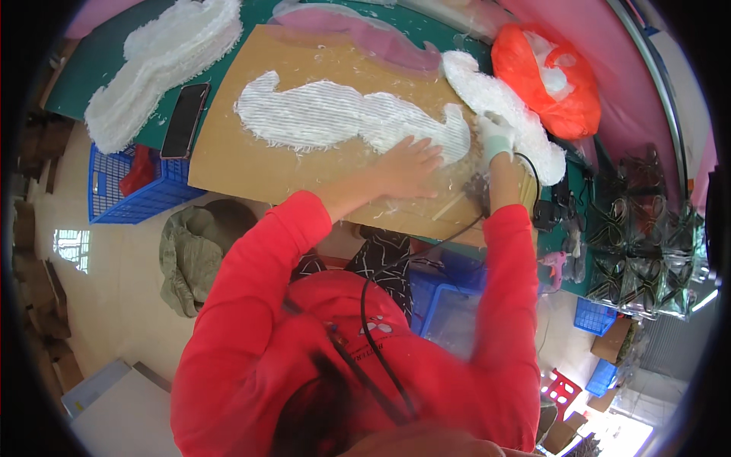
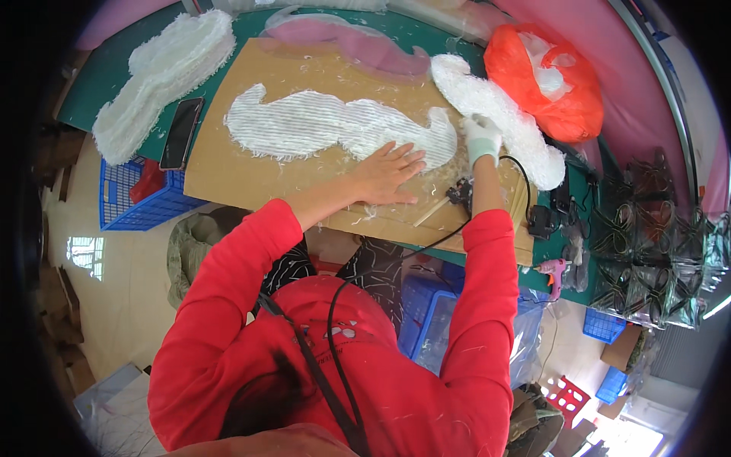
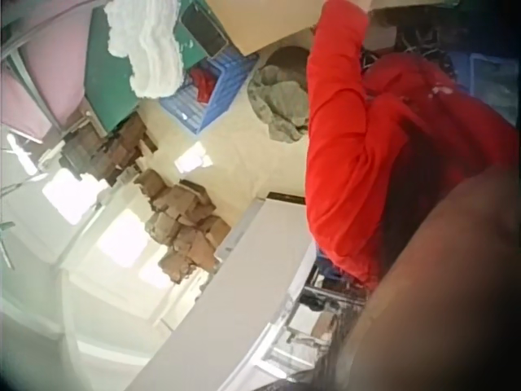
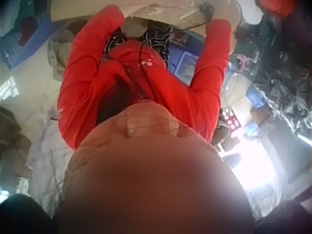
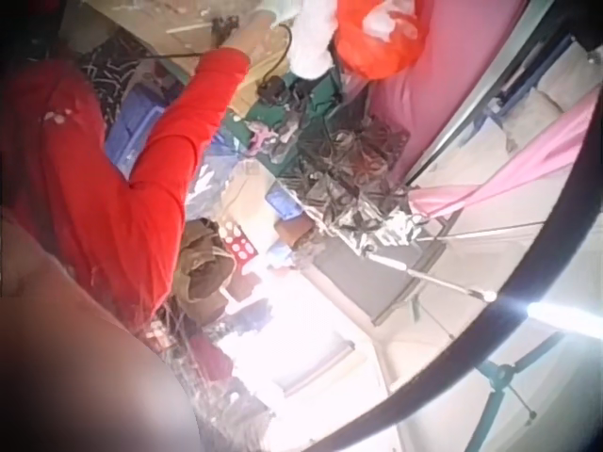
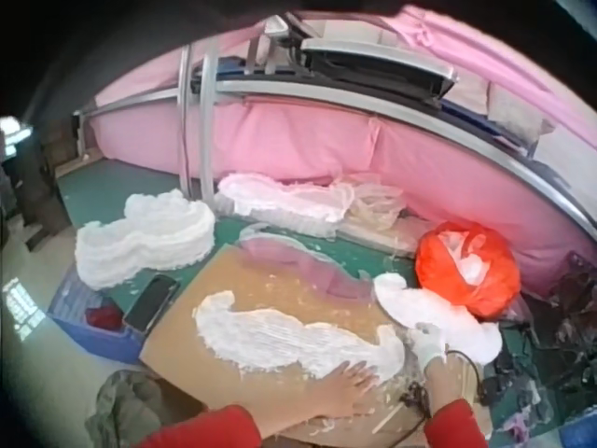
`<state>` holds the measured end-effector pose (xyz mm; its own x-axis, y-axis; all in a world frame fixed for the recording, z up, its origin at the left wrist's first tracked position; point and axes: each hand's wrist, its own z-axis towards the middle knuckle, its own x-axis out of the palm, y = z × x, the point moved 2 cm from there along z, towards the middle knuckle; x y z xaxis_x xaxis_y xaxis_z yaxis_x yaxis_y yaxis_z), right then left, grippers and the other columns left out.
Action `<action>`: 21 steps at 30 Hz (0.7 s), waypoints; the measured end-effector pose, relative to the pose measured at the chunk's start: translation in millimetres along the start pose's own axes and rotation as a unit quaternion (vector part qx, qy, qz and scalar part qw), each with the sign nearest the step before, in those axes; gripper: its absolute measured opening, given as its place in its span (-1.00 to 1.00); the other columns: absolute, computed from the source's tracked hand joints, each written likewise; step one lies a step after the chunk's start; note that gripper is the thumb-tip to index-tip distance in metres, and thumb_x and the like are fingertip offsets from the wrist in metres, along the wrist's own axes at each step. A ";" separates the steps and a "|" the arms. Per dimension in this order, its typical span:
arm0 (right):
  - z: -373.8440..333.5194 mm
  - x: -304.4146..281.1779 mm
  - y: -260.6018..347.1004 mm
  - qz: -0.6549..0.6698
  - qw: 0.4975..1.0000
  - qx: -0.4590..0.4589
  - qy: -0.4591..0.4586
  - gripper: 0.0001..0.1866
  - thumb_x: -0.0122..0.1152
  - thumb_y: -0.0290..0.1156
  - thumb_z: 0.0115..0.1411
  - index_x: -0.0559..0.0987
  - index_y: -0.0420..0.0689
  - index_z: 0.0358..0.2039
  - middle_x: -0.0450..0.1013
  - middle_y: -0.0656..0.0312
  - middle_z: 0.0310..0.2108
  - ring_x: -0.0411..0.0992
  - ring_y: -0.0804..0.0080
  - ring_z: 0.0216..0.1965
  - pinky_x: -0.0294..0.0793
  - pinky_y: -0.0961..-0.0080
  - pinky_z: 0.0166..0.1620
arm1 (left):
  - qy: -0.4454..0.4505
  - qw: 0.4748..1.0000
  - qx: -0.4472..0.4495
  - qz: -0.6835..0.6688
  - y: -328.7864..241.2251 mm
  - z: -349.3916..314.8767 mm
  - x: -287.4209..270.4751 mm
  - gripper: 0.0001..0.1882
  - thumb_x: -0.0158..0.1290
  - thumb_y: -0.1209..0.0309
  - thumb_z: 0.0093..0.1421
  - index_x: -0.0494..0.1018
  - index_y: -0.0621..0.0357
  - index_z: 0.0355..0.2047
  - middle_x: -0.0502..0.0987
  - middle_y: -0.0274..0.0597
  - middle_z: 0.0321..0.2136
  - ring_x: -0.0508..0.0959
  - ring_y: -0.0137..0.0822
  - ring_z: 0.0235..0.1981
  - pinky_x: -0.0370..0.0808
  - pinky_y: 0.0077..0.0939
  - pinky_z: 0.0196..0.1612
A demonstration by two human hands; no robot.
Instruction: Applying hot glue and attaching white faux fur to a cardboard base to assemble craft accessories.
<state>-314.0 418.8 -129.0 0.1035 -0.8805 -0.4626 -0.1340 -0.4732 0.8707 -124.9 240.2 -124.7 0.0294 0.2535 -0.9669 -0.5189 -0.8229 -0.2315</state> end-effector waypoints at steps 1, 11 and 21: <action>22.9 -28.9 -16.0 -0.043 0.995 -0.053 -0.078 -0.64 0.15 -0.39 -0.08 0.51 -0.28 -0.23 0.48 0.13 -0.39 0.43 0.45 -0.42 0.39 0.59 -0.36 | -0.004 1.000 0.013 -0.003 -5.2 6.4 -1.6 -0.23 -0.27 -0.15 0.13 0.02 0.17 0.17 -0.04 -0.16 0.22 -0.11 -0.16 0.26 -0.20 -0.20 0.25; -46.3 28.4 32.1 0.024 0.971 -0.118 0.204 -0.74 0.10 -0.44 -0.01 0.53 -0.26 -0.28 0.49 0.15 -0.33 0.46 0.45 -0.37 0.45 0.58 -0.36 | 0.000 1.000 -0.009 -0.013 2.1 -0.1 -0.7 -0.23 -0.28 -0.15 0.13 0.02 0.18 0.17 -0.04 -0.17 0.22 -0.12 -0.17 0.26 -0.20 -0.21 0.25; -5.0 33.1 36.4 0.160 0.983 -0.017 0.092 -0.65 0.01 -0.58 0.01 0.36 -0.36 -0.13 0.47 -0.04 -0.35 0.49 0.27 -0.45 0.46 0.57 -0.48 | 0.009 1.000 -0.024 -0.012 -1.0 -6.4 -9.4 -0.23 -0.25 -0.15 0.12 0.04 0.18 0.16 -0.03 -0.17 0.22 -0.09 -0.16 0.25 -0.19 -0.21 0.25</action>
<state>-310.6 372.6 -111.8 0.2381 -0.9626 -0.1290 -0.1565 -0.1691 0.9731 -119.2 235.3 -116.0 0.0574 0.2635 -0.9629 -0.4770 -0.8401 -0.2583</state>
